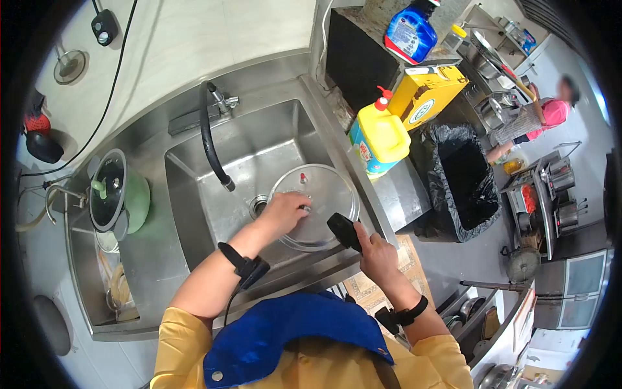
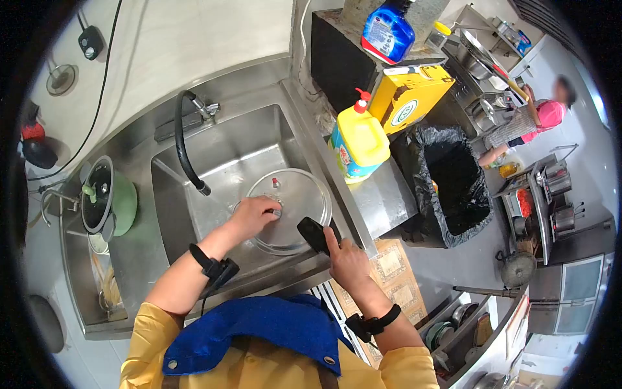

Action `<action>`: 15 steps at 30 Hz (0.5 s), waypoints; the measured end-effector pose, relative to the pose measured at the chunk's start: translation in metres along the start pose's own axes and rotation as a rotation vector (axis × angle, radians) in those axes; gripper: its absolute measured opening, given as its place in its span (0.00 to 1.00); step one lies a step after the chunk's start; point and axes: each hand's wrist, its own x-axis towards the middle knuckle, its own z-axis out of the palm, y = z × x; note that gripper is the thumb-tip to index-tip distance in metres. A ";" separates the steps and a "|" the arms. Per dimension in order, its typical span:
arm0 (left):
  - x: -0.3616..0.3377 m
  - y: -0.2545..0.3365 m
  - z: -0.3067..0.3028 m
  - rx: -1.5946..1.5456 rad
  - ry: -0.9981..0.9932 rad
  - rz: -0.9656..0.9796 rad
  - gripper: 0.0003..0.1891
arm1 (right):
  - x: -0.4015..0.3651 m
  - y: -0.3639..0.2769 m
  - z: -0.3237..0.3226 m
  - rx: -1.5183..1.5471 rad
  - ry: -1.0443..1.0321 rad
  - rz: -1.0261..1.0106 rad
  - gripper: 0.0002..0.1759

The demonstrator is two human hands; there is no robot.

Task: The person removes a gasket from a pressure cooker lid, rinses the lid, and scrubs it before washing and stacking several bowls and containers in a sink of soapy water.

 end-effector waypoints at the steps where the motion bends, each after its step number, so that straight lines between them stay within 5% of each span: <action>1: -0.002 0.002 0.005 0.007 0.026 0.065 0.10 | 0.002 0.000 -0.004 -0.006 0.012 -0.014 0.42; 8: -0.012 0.037 -0.004 -0.164 0.375 -0.107 0.09 | 0.011 -0.001 -0.014 -0.018 0.113 -0.038 0.43; 11: -0.007 0.023 0.001 -0.077 0.434 0.049 0.08 | 0.017 -0.002 -0.017 -0.018 0.152 -0.056 0.43; 15: -0.009 0.032 -0.011 -0.133 0.527 0.003 0.07 | 0.020 -0.002 -0.016 -0.030 0.171 -0.058 0.42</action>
